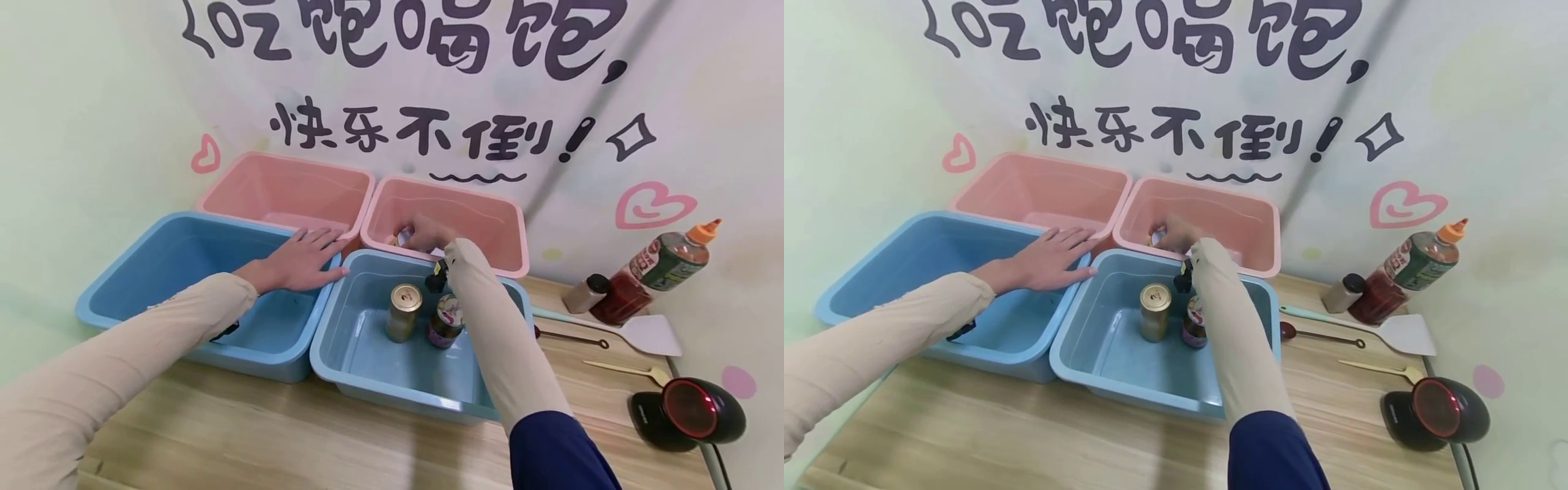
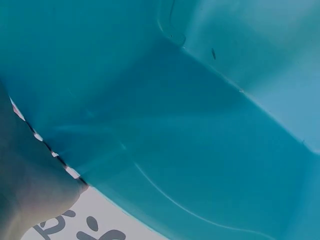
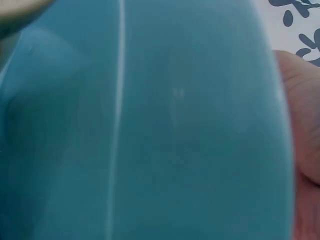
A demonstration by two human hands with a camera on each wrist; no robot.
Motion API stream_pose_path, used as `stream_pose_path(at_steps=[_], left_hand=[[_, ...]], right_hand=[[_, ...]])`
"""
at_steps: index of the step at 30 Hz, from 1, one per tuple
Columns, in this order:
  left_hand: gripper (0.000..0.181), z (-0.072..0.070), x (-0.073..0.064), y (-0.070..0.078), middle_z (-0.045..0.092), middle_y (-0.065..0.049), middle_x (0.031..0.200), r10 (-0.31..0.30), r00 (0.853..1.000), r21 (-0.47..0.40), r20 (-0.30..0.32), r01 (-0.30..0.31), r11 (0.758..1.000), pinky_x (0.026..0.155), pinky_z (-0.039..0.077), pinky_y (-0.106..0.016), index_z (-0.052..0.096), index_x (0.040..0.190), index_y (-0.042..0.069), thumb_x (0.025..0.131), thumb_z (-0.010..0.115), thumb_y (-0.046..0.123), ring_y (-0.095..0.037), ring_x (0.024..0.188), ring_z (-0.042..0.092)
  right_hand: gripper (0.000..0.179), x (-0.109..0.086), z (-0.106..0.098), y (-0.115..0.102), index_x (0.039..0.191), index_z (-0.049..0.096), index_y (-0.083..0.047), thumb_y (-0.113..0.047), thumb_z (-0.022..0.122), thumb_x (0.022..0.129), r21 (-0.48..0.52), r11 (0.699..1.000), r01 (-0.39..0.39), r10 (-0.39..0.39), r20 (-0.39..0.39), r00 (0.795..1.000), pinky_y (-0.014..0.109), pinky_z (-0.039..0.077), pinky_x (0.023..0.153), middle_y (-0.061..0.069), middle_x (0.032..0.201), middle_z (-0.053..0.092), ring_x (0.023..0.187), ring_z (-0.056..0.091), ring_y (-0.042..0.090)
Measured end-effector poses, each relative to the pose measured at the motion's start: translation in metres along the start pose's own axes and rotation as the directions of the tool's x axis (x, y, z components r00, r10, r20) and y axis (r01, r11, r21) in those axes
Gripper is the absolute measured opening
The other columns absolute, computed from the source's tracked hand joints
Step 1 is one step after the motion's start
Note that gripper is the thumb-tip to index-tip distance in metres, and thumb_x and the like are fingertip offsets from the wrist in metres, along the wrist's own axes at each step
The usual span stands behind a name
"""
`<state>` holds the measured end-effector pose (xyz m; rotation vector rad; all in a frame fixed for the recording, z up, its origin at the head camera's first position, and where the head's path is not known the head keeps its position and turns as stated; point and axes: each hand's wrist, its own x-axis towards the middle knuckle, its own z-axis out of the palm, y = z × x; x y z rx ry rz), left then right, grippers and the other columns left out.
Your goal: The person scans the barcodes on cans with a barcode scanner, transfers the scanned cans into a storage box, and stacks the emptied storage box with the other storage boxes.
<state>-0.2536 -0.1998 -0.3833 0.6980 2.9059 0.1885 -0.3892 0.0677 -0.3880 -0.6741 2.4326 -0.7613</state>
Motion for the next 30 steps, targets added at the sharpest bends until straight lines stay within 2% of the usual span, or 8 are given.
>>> stream_pose_path(at_steps=[5,8,16,24,26,30], left_hand=[[0.078,0.001,-0.002,0.001,0.017,-0.012,0.168,0.008,1.000,-0.011,-0.017,-0.008,1.000,0.122,0.007,-0.065,0.020,0.160,0.015,0.099,0.046,0.055,-0.038,0.155,0.014],[0.078,0.001,-0.002,0.001,0.017,-0.012,0.168,0.005,1.000,-0.010,-0.018,-0.005,1.000,0.122,0.007,-0.065,0.020,0.161,0.015,0.099,0.045,0.055,-0.037,0.155,0.014],[0.077,0.001,0.000,-0.002,0.015,-0.012,0.169,0.006,1.000,0.004,-0.008,-0.006,1.000,0.122,0.006,-0.066,0.019,0.161,0.015,0.100,0.045,0.055,-0.038,0.156,0.013],[0.078,-0.001,-0.001,0.000,0.017,-0.012,0.168,0.008,1.000,-0.005,-0.011,-0.009,1.000,0.122,0.006,-0.066,0.019,0.161,0.016,0.099,0.045,0.055,-0.037,0.155,0.014],[0.078,-0.001,-0.001,0.000,0.017,-0.012,0.168,0.006,1.000,-0.006,-0.011,-0.006,1.000,0.122,0.006,-0.066,0.019,0.161,0.016,0.099,0.045,0.055,-0.037,0.155,0.014],[0.078,-0.001,-0.001,0.000,0.016,-0.012,0.168,0.005,1.000,-0.007,-0.009,-0.005,1.000,0.122,0.006,-0.066,0.019,0.161,0.016,0.099,0.045,0.055,-0.037,0.156,0.014]], right_hand=[[0.035,0.006,0.007,0.009,0.128,0.063,-0.003,-0.007,0.063,0.093,-0.038,0.999,0.018,-0.017,0.005,1.000,0.035,0.054,0.083,0.014,0.119,0.062,0.105,0.056,0.030],[0.034,0.008,0.009,0.014,0.128,0.063,-0.001,-0.005,0.060,0.094,-0.054,0.998,0.035,-0.034,0.014,0.999,0.039,0.053,0.093,0.016,0.122,0.062,0.110,0.054,0.031],[0.031,0.008,0.010,0.018,0.124,0.063,0.000,-0.001,0.054,0.095,-0.091,0.993,0.069,-0.065,0.048,0.997,0.033,0.050,0.084,0.020,0.123,0.061,0.106,0.054,0.030],[0.028,0.009,0.012,0.017,0.123,0.065,-0.002,-0.005,0.057,0.096,-0.071,0.996,0.046,-0.043,0.046,0.998,0.039,0.053,0.092,0.018,0.123,0.062,0.110,0.055,0.031],[0.025,0.010,0.011,0.020,0.119,0.067,-0.003,-0.006,0.060,0.095,-0.063,0.995,0.083,-0.080,0.049,0.996,0.037,0.055,0.089,0.017,0.120,0.064,0.106,0.056,0.030],[0.025,0.012,0.013,0.022,0.119,0.068,-0.002,-0.006,0.060,0.095,-0.058,0.994,0.088,-0.085,0.055,0.995,0.036,0.056,0.089,0.017,0.119,0.066,0.104,0.058,0.029]])
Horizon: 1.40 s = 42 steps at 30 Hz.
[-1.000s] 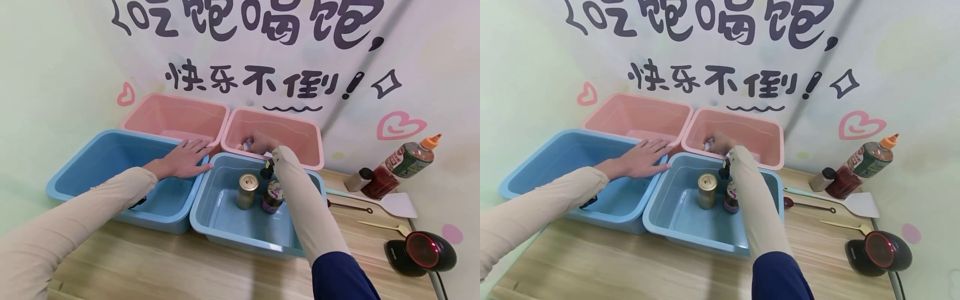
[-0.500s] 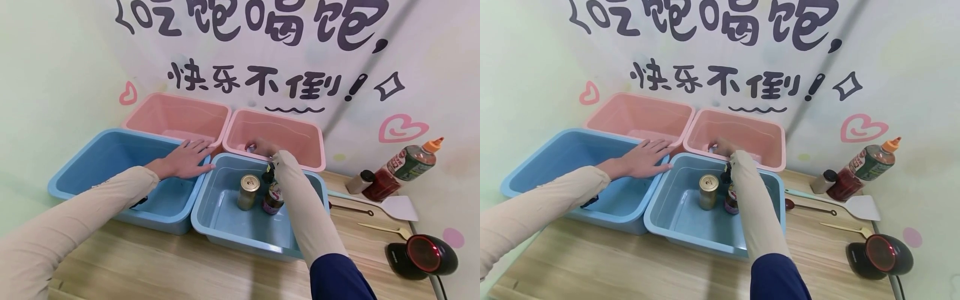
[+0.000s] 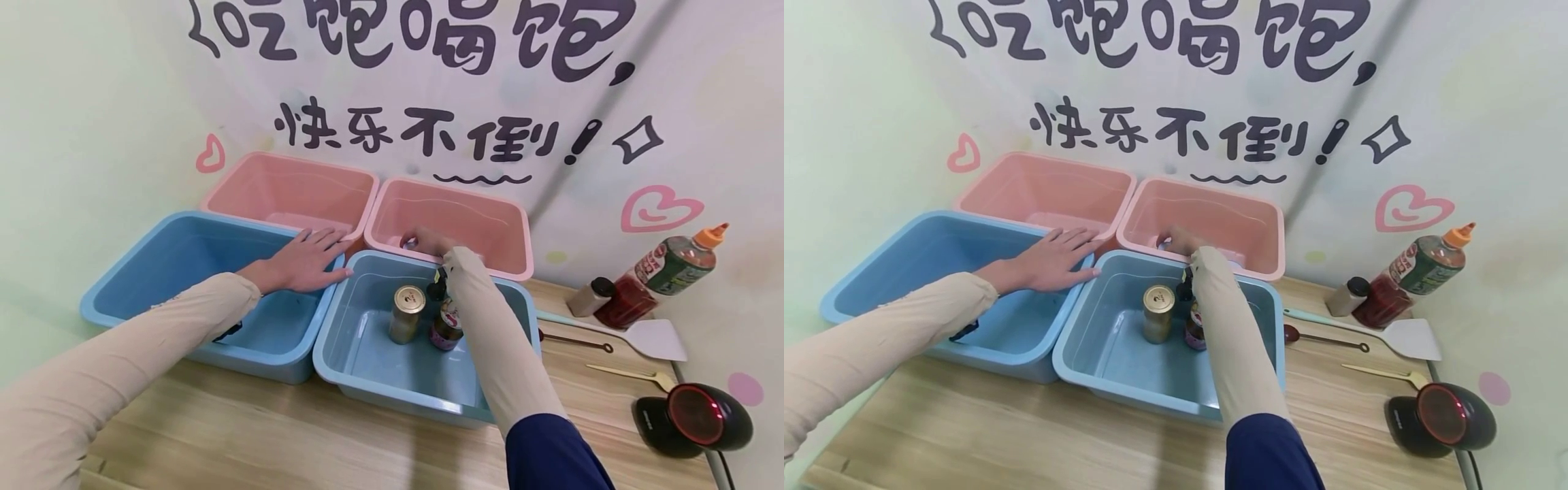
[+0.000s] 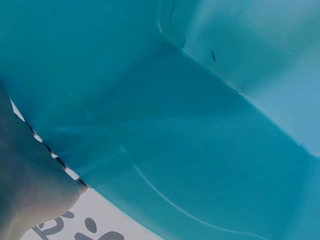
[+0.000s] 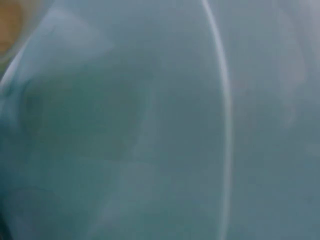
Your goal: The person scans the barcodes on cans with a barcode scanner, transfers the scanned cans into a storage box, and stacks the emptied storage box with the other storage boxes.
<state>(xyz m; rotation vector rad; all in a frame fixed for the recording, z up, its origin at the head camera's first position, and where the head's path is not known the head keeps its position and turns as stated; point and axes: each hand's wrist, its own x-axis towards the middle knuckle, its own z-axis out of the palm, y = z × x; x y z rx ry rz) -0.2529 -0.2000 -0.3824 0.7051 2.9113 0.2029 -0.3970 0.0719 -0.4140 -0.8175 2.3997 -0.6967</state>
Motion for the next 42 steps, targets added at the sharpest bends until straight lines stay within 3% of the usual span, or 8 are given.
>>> stream_pose_path(at_steps=[6,9,13,18,22,28,34,42], left_hand=[[0.078,0.002,0.002,0.000,0.017,-0.013,0.168,0.003,1.000,-0.001,0.000,-0.003,1.000,0.122,0.006,-0.066,0.019,0.161,0.015,0.099,0.044,0.056,-0.037,0.155,0.014],[0.078,0.002,0.002,0.001,0.017,-0.012,0.168,0.005,1.000,0.000,-0.001,-0.005,1.000,0.122,0.006,-0.066,0.019,0.161,0.015,0.099,0.044,0.056,-0.037,0.155,0.014],[0.078,0.001,0.003,0.002,0.016,-0.012,0.168,0.009,1.000,0.003,-0.001,-0.009,1.000,0.122,0.007,-0.066,0.018,0.161,0.016,0.099,0.044,0.056,-0.036,0.156,0.014],[0.078,-0.001,0.002,0.002,0.016,-0.012,0.168,0.012,1.000,0.008,0.000,-0.012,1.000,0.122,0.007,-0.066,0.018,0.161,0.016,0.100,0.045,0.055,-0.037,0.155,0.014],[0.078,-0.002,0.002,0.002,0.016,-0.012,0.169,-0.001,1.000,0.008,0.010,0.001,1.000,0.122,0.006,-0.065,0.018,0.161,0.015,0.100,0.045,0.055,-0.037,0.156,0.013],[0.078,-0.001,0.001,0.000,0.015,-0.012,0.169,-0.014,1.000,0.009,0.016,0.014,1.000,0.122,0.006,-0.065,0.019,0.161,0.015,0.100,0.045,0.056,-0.037,0.156,0.013],[0.077,0.002,0.001,0.000,0.017,-0.013,0.168,-0.007,1.000,0.003,0.006,0.007,1.000,0.122,0.007,-0.065,0.020,0.161,0.015,0.099,0.044,0.056,-0.038,0.155,0.014],[0.077,0.000,0.000,0.002,0.017,-0.014,0.168,-0.007,1.000,-0.003,0.005,0.007,1.000,0.122,0.006,-0.067,0.020,0.161,0.014,0.100,0.044,0.055,-0.039,0.155,0.013]], right_hand=[[0.031,-0.006,0.004,-0.005,0.123,0.067,-0.002,-0.001,0.056,0.094,-0.067,0.987,-0.145,0.145,0.001,0.989,0.032,0.057,0.084,0.018,0.118,0.067,0.096,0.062,0.026],[0.031,-0.007,0.005,-0.005,0.122,0.067,0.000,-0.001,0.055,0.094,-0.079,0.982,-0.170,0.169,-0.018,0.985,0.031,0.057,0.080,0.020,0.116,0.067,0.089,0.063,0.025],[0.033,-0.007,0.002,-0.001,0.127,0.062,0.004,-0.004,0.054,0.096,-0.061,0.988,-0.142,0.140,-0.031,0.990,0.035,0.057,0.089,0.023,0.125,0.063,0.098,0.063,0.028],[0.035,-0.018,-0.011,-0.006,0.129,0.064,-0.002,-0.010,0.065,0.094,-0.075,0.992,-0.105,0.099,-0.079,0.992,0.042,0.055,0.098,0.017,0.130,0.063,0.113,0.062,0.032],[0.035,-0.033,-0.024,-0.016,0.126,0.068,-0.009,-0.014,0.070,0.092,-0.133,0.990,-0.053,0.034,-0.140,0.990,0.043,0.053,0.099,0.010,0.127,0.067,0.111,0.063,0.027],[0.042,-0.055,-0.030,-0.031,0.134,0.062,-0.009,-0.013,0.069,0.093,-0.079,0.994,0.077,-0.088,-0.154,0.984,0.046,0.052,0.102,0.016,0.136,0.062,0.117,0.062,0.029],[0.054,-0.084,-0.032,-0.046,0.140,0.058,-0.018,-0.018,0.075,0.088,-0.141,0.982,0.126,-0.151,-0.187,0.971,0.048,0.050,0.103,0.008,0.140,0.060,0.121,0.060,0.030],[0.053,-0.115,-0.028,-0.061,0.138,0.058,-0.009,-0.013,0.075,0.088,-0.196,0.957,0.213,-0.248,-0.178,0.952,0.049,0.050,0.104,0.011,0.140,0.060,0.122,0.061,0.030]])
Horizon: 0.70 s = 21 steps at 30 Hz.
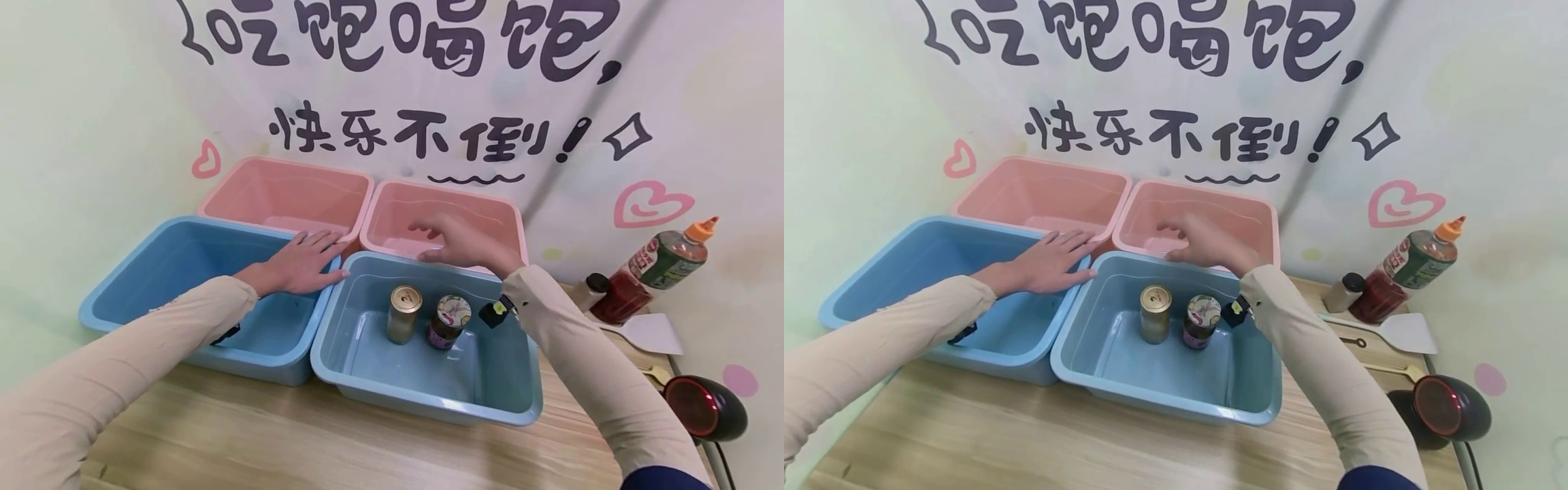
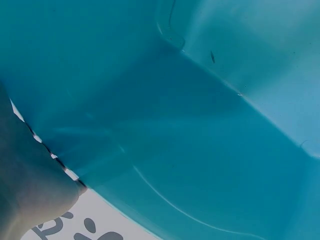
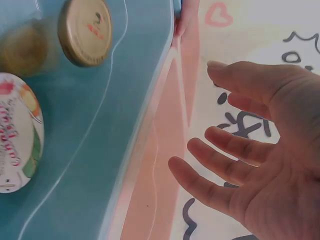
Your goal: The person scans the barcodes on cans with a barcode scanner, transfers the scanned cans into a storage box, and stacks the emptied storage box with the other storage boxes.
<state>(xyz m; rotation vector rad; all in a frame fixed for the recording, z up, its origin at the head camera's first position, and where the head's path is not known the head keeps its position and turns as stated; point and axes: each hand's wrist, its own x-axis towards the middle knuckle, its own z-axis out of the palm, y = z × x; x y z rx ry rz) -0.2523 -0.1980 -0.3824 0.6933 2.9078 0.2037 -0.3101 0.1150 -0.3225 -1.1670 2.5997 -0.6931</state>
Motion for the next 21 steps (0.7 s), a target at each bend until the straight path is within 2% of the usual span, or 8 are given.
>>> stream_pose_path(at_steps=[3,8,15,21], left_hand=[[0.077,0.000,0.001,0.000,0.016,-0.014,0.168,-0.008,1.000,0.005,0.007,0.008,1.000,0.122,0.005,-0.066,0.019,0.161,0.015,0.100,0.044,0.055,-0.038,0.155,0.012],[0.077,0.002,0.002,0.001,0.016,-0.014,0.168,-0.007,1.000,0.009,0.002,0.007,1.000,0.122,0.005,-0.066,0.019,0.161,0.015,0.100,0.044,0.055,-0.038,0.155,0.012],[0.077,0.003,0.001,0.001,0.016,-0.013,0.168,-0.008,1.000,0.011,-0.002,0.008,1.000,0.122,0.006,-0.066,0.020,0.161,0.015,0.100,0.043,0.056,-0.038,0.155,0.013],[0.077,0.003,0.003,0.000,0.017,-0.013,0.168,-0.002,1.000,0.020,-0.007,0.002,1.000,0.122,0.006,-0.066,0.020,0.161,0.015,0.100,0.042,0.057,-0.038,0.155,0.013]], right_hand=[[0.053,-0.010,0.000,-0.006,0.137,0.059,-0.007,-0.014,0.076,0.087,-0.039,0.998,0.041,-0.041,0.013,0.999,0.047,0.052,0.101,0.013,0.139,0.061,0.119,0.063,0.031],[0.057,-0.027,0.003,-0.010,0.136,0.059,-0.005,-0.016,0.079,0.085,-0.071,0.996,0.059,-0.057,0.035,0.998,0.050,0.054,0.096,0.016,0.139,0.060,0.115,0.064,0.034],[0.066,-0.048,0.007,-0.015,0.138,0.056,-0.004,-0.020,0.085,0.080,-0.048,0.998,0.031,-0.028,0.072,0.997,0.055,0.052,0.098,0.017,0.140,0.058,0.116,0.062,0.040],[0.073,-0.062,0.014,-0.016,0.142,0.055,-0.010,-0.021,0.087,0.077,-0.074,0.997,-0.012,0.021,0.129,0.991,0.053,0.051,0.100,0.016,0.142,0.056,0.125,0.056,0.036]])
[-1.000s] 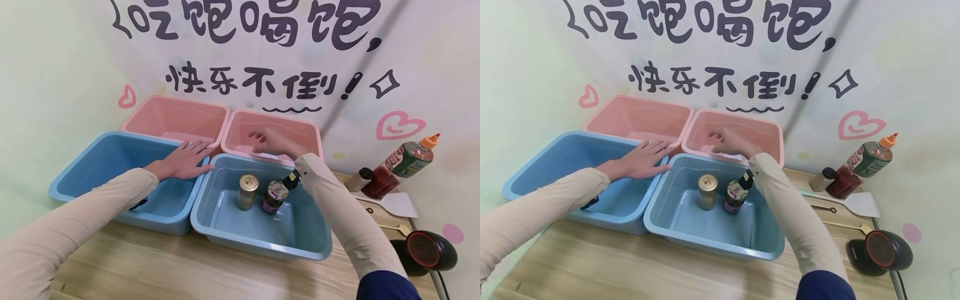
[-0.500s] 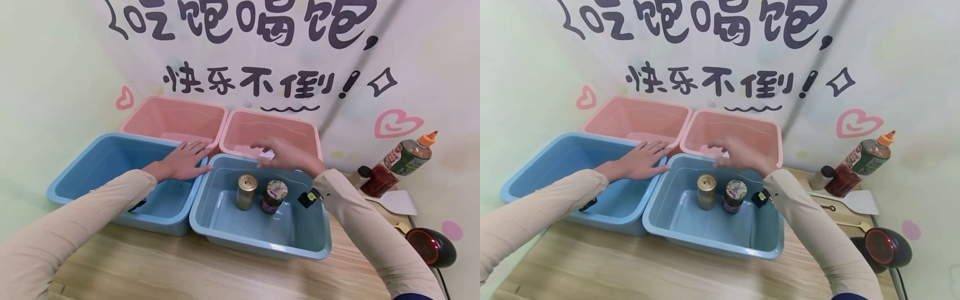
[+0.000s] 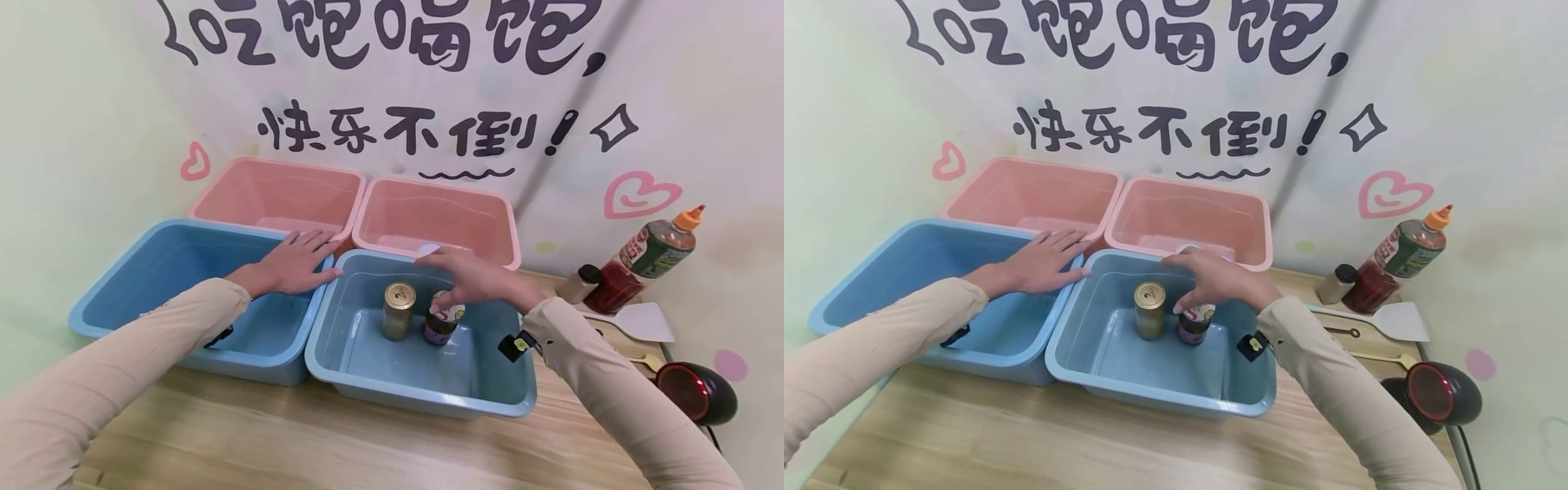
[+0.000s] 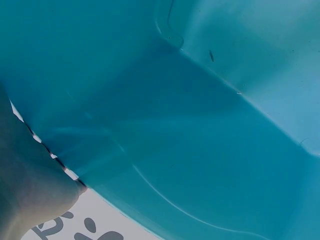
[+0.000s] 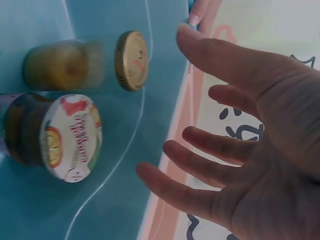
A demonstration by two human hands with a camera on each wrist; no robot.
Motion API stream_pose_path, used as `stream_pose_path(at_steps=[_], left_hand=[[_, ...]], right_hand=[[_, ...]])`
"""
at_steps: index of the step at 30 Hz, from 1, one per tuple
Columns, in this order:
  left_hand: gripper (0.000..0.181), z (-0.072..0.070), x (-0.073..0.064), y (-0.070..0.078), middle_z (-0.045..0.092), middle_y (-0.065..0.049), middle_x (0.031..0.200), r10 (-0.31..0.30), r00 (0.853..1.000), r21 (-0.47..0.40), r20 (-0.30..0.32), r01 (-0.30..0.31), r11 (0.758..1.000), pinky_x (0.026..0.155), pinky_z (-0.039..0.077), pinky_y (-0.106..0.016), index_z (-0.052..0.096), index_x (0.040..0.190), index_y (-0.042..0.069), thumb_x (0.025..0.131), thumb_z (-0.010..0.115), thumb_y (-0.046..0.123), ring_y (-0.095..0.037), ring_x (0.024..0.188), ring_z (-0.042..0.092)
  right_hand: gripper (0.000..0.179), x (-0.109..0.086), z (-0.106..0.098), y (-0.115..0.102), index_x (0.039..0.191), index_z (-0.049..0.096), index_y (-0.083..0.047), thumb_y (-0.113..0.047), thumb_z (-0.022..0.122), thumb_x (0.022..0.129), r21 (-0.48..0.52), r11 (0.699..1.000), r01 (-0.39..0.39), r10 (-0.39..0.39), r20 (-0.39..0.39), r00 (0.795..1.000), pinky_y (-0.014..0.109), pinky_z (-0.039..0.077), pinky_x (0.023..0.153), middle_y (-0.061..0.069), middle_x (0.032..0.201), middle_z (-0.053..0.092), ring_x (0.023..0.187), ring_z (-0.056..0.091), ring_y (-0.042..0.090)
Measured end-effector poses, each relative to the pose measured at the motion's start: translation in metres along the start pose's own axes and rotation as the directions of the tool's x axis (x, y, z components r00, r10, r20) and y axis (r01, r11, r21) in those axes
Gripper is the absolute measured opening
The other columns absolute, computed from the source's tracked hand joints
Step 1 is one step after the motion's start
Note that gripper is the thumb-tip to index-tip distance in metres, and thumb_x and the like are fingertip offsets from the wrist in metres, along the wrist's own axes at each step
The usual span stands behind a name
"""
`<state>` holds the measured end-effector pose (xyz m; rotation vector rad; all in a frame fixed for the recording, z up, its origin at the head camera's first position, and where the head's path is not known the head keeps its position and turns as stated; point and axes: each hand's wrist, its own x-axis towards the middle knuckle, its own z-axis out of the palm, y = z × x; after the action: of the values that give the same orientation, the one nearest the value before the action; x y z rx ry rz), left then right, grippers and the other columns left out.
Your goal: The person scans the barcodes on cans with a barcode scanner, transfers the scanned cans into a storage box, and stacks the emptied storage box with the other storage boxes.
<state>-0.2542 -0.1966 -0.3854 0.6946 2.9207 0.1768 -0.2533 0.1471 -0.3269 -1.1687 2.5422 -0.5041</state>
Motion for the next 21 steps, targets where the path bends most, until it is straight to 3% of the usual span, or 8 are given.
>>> stream_pose_path(at_steps=[6,13,21], left_hand=[[0.076,-0.002,-0.001,0.001,0.016,-0.015,0.168,0.002,1.000,-0.012,0.008,-0.001,1.000,0.121,0.005,-0.067,0.020,0.160,0.014,0.101,0.043,0.055,-0.039,0.155,0.013],[0.077,0.001,0.000,-0.001,0.019,-0.015,0.167,0.006,1.000,-0.011,-0.005,-0.006,1.000,0.122,0.006,-0.066,0.022,0.160,0.014,0.100,0.041,0.058,-0.039,0.155,0.014],[0.074,0.004,0.003,-0.006,0.020,-0.014,0.167,0.012,1.000,-0.011,-0.017,-0.013,1.000,0.121,0.008,-0.067,0.024,0.160,0.015,0.100,0.045,0.054,-0.038,0.155,0.016]], right_hand=[[0.081,-0.007,0.008,0.005,0.146,0.050,-0.009,-0.022,0.088,0.076,-0.001,0.999,-0.039,0.039,0.080,0.996,0.051,0.050,0.103,0.019,0.146,0.050,0.130,0.051,0.036],[0.083,-0.013,0.021,0.016,0.144,0.052,-0.008,-0.026,0.091,0.072,-0.027,0.999,-0.035,0.039,0.150,0.988,0.050,0.050,0.103,0.018,0.143,0.053,0.125,0.054,0.032],[0.073,-0.012,0.039,0.021,0.139,0.058,-0.008,-0.023,0.089,0.075,-0.089,0.990,-0.111,0.123,0.153,0.981,0.048,0.052,0.099,0.017,0.137,0.054,0.117,0.054,0.030]])
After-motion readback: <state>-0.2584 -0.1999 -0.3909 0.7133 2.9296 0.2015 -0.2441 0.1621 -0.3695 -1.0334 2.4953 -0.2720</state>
